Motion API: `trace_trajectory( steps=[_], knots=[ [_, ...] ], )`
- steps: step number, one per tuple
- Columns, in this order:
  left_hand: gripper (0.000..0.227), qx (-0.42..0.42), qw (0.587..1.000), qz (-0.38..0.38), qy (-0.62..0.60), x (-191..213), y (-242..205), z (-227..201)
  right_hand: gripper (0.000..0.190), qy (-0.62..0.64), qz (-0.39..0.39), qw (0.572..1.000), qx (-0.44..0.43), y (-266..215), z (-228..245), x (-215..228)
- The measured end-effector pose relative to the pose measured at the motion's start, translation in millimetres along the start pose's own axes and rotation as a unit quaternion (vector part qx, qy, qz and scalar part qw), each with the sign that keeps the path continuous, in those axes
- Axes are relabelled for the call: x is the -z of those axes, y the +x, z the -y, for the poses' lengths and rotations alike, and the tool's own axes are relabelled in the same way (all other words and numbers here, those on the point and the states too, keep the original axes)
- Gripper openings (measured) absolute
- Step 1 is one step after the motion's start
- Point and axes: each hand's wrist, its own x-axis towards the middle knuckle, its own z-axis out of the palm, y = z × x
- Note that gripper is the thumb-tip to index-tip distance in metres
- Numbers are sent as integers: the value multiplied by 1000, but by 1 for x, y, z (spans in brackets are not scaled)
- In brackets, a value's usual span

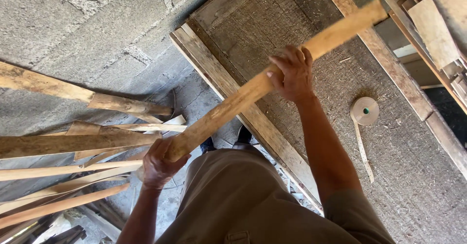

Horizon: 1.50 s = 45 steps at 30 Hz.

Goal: Measuring, cutting, and fitting thin bamboo strips into a frame.

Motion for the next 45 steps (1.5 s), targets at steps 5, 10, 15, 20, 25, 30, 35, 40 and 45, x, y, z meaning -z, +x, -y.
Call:
trace_trajectory(
  steps=[5, 10, 15, 20, 25, 30, 35, 40, 45],
  knots=[
    [57, 44, 998, -42, 8, -39, 17, 2, 38, 22, -112, 992, -60, -20, -2, -39],
    [51, 89, 995, -51, 17, -87, 56, 1, 39, 44, -107, 964, -238, -89, 0, -49],
    [57, 71, 994, -77, 18, -128, 101, -5, 43, -34, -67, 924, -374, -204, -54, -45],
    [52, 112, 993, -29, -2, -166, 150, -18, 43, -115, -3, 862, -494, -335, -103, -37],
    [51, 63, 996, -61, 1, -206, 192, -29, 50, -121, 79, 790, -596, -417, -91, -14],
    [51, 101, 994, -40, 5, -232, 222, -38, 53, -93, 158, 766, -616, -456, -70, -10],
    [54, 60, 995, -78, 34, -248, 233, -35, 61, -65, 193, 751, -628, -453, -59, -7],
    [55, 131, 989, -71, -7, -254, 234, -33, 55, -71, 153, 748, -642, -437, -65, -9],
    [35, 118, 984, -33, -131, -270, 227, -1, 54, -56, 101, 783, -611, -371, -68, 3]
  ],
)
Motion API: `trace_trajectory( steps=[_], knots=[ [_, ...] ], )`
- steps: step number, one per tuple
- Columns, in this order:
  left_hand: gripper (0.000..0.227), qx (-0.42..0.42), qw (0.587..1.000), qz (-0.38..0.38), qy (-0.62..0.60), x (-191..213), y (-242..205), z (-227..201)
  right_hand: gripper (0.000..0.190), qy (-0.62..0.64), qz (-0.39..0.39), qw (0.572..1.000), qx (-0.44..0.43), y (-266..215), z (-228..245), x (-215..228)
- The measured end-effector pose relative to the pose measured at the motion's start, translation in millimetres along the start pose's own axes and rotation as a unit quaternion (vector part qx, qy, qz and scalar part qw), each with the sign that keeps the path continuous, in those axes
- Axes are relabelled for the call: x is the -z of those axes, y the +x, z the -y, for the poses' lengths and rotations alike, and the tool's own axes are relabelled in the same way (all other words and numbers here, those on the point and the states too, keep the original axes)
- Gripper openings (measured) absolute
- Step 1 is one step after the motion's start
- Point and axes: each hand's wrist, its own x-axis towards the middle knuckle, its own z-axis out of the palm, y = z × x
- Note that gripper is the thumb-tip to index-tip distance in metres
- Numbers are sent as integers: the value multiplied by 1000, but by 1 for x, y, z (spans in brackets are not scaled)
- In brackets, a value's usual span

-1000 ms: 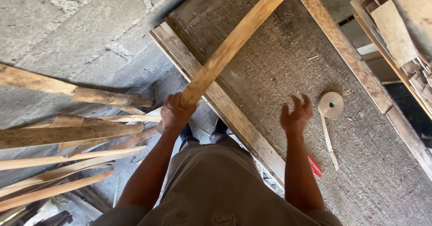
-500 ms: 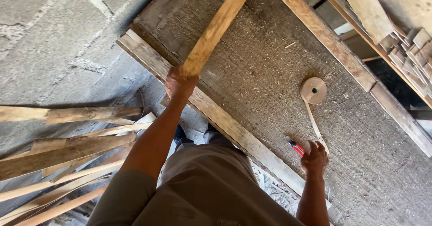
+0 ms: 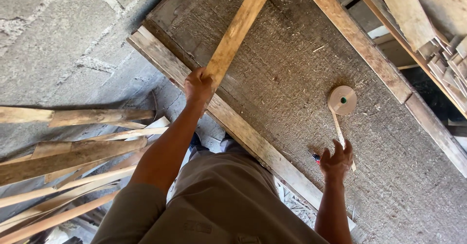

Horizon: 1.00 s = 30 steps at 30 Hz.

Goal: Measuring, cutting, and fitting thin bamboo strips into a frame.

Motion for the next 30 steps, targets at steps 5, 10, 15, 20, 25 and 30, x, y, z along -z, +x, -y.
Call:
trace_trajectory(
  steps=[5, 10, 15, 20, 25, 30],
  knots=[
    [30, -26, 997, 29, -67, 11, -20, 21, 43, 30, -33, 996, 81, 12, 65, 4],
    [19, 70, 954, 116, -266, 22, -61, 21, 29, 175, 12, 953, 247, -11, 172, 17],
    [16, 84, 934, 136, -319, 36, -96, -21, 33, 246, 55, 859, 446, -45, 239, -5],
    [16, 21, 890, 96, -444, 29, -126, -48, 48, 343, 226, 812, 416, -74, 267, -45],
    [14, -47, 927, 39, -371, 36, -148, -73, 24, 582, 373, 654, 309, -66, 261, -80],
    [19, -123, 973, 39, -193, 80, -149, -121, 21, 565, 346, 678, 319, -40, 226, -104]
  ],
)
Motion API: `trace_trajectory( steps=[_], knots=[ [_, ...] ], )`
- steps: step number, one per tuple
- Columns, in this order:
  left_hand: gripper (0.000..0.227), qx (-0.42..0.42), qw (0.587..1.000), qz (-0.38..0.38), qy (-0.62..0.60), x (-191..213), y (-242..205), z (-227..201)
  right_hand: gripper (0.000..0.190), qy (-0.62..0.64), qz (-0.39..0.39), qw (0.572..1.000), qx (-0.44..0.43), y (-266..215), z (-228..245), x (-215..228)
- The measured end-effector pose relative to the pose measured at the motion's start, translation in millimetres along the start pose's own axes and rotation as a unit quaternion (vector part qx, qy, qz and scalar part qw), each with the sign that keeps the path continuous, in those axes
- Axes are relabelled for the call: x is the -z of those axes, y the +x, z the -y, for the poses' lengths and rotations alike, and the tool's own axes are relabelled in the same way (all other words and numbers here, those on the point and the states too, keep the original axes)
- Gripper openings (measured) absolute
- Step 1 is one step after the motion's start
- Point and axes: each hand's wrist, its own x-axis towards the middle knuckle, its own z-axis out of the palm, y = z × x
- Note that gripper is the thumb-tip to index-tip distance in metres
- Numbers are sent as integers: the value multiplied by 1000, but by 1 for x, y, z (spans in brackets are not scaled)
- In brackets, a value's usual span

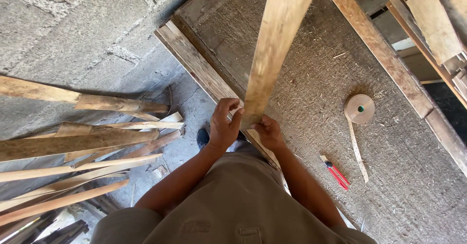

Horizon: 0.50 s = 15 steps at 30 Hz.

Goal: Measuring, cutting, and fitting thin bamboo strips into a frame.

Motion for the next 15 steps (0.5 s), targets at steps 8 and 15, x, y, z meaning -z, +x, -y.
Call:
trace_trajectory(
  steps=[8, 15],
  knots=[
    [42, -319, 931, -35, 173, 43, 7, -91, 19, -153, -33, 987, -18, -19, 32, 44],
    [32, -501, 812, 38, 297, 60, 4, -152, 18, -370, -33, 926, -70, -15, 65, 93]
  ],
)
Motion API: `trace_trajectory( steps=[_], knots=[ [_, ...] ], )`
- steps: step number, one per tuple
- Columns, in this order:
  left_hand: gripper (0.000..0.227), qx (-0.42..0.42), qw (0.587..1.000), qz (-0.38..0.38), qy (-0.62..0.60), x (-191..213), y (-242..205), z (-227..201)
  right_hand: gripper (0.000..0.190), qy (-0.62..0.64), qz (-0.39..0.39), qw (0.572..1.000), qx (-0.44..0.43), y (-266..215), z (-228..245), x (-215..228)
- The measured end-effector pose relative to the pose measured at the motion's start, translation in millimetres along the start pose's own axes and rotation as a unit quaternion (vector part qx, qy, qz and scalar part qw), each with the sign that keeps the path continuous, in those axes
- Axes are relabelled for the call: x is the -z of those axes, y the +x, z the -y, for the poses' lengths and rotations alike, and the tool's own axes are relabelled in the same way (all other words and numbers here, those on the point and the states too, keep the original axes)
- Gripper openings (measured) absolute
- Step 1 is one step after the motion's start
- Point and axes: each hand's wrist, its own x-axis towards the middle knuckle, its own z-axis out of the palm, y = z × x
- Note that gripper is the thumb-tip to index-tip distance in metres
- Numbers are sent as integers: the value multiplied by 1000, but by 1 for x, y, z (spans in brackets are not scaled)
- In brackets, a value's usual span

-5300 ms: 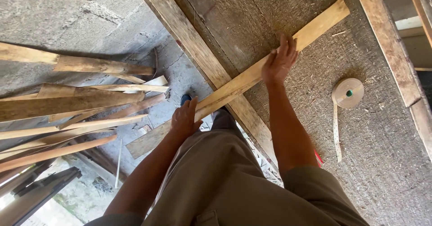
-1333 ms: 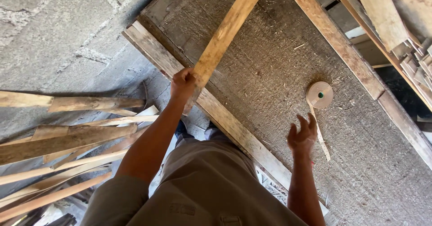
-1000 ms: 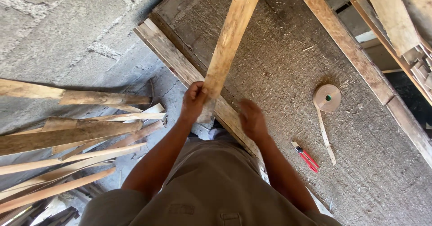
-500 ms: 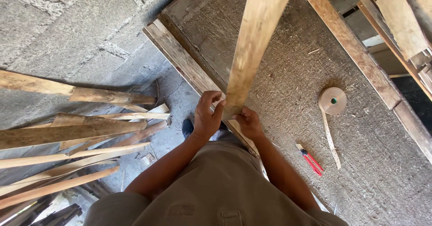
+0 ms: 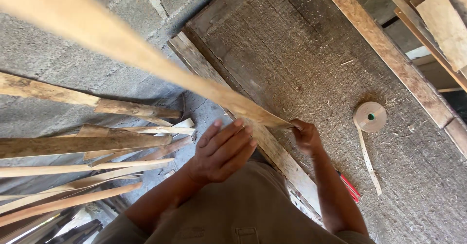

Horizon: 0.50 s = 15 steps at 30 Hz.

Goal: Measuring, cutting, and fitting thin bamboo strips into a frame.

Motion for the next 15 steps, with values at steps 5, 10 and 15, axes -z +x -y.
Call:
trace_trajectory(
  steps=[5, 10, 15],
  knots=[
    [40, 94, 965, 205, 133, -2, 15, 0, 21, -78, 21, 997, 6, 27, -35, 41],
    [45, 165, 900, 337, 221, -4, -7, 12, 19, -189, 63, 978, 55, 69, -30, 90],
    [50, 222, 886, 363, 183, -16, -56, 25, 26, -244, 85, 961, 98, 123, -14, 134]
  ],
)
